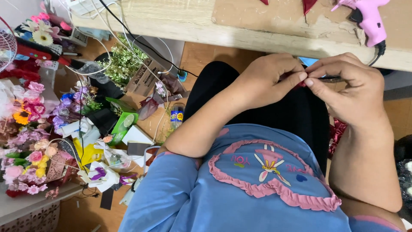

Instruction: The person sits on the floor and uses a hot glue gun to apply adhesive to small red fabric pieces, then folds and presses them into triangular shapes. The person repeats this process for several pieces, placing the finished items on the table.

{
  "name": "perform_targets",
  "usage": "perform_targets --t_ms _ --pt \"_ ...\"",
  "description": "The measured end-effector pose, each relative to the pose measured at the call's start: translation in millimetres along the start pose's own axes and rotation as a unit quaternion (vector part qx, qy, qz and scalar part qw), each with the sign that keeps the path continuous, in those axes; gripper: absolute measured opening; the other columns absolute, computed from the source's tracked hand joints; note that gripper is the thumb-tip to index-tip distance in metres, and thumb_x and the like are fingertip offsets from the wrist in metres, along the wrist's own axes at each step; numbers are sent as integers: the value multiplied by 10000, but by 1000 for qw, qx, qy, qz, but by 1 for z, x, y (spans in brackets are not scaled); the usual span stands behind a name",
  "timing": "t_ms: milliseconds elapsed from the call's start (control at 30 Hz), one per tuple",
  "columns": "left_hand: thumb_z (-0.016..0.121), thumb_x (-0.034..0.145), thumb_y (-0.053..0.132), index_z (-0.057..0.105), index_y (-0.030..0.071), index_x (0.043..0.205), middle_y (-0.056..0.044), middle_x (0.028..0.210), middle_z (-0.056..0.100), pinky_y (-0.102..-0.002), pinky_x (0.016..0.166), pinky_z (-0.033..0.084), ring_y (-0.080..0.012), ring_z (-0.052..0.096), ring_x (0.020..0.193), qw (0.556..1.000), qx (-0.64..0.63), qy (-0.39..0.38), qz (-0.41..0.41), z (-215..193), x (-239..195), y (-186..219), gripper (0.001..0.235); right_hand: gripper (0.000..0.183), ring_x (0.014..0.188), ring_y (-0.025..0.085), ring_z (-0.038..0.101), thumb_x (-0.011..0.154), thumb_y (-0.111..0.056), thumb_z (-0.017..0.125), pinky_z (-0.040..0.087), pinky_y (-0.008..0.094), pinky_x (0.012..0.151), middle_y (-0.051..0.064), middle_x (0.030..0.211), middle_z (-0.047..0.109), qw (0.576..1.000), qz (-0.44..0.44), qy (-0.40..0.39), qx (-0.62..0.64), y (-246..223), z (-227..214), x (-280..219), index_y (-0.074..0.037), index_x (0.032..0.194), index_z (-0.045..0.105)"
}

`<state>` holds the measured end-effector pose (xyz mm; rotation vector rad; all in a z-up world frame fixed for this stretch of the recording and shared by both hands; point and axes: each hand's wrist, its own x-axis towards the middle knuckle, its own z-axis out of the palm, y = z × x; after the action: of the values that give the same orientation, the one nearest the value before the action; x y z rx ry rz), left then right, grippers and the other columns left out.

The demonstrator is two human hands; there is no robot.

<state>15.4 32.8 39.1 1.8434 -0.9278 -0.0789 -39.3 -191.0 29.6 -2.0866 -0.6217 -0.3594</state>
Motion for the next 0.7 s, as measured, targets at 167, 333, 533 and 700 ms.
perform_targets --t_ms 167,333,533,700 --pt "526 993 292 610 144 843 -9 776 605 -335 625 412 -188 558 702 1000 19 -2 19 0 0 1 227 203 1056 186 676 1018 18 841 522 281 996 147 1118 723 995 99 7 30 2 4 -8 48 1123 671" --pt "684 951 368 710 161 1146 17 1048 769 -222 886 590 -83 728 966 972 -194 56 -116 5 -4 0 286 332 854 117 590 1059 80 792 450 200 650 142 1089 656 968 177 105 143 11 11 -12 -35 1199 514" --pt "720 997 40 532 189 1434 -5 1031 744 -240 978 571 -92 715 987 959 -259 79 -83 18 -8 -18 498 378 1013 114 665 1058 94 739 579 211 942 94 1122 658 932 188 180 254 13 25 -8 -110 1251 486" --pt "714 994 73 544 187 1420 -7 1004 775 -248 947 572 -95 728 981 953 -264 108 -100 17 -6 -11 472 381 998 100 647 1041 62 750 580 213 981 70 1100 647 918 178 192 296 15 30 -6 -137 1223 480"
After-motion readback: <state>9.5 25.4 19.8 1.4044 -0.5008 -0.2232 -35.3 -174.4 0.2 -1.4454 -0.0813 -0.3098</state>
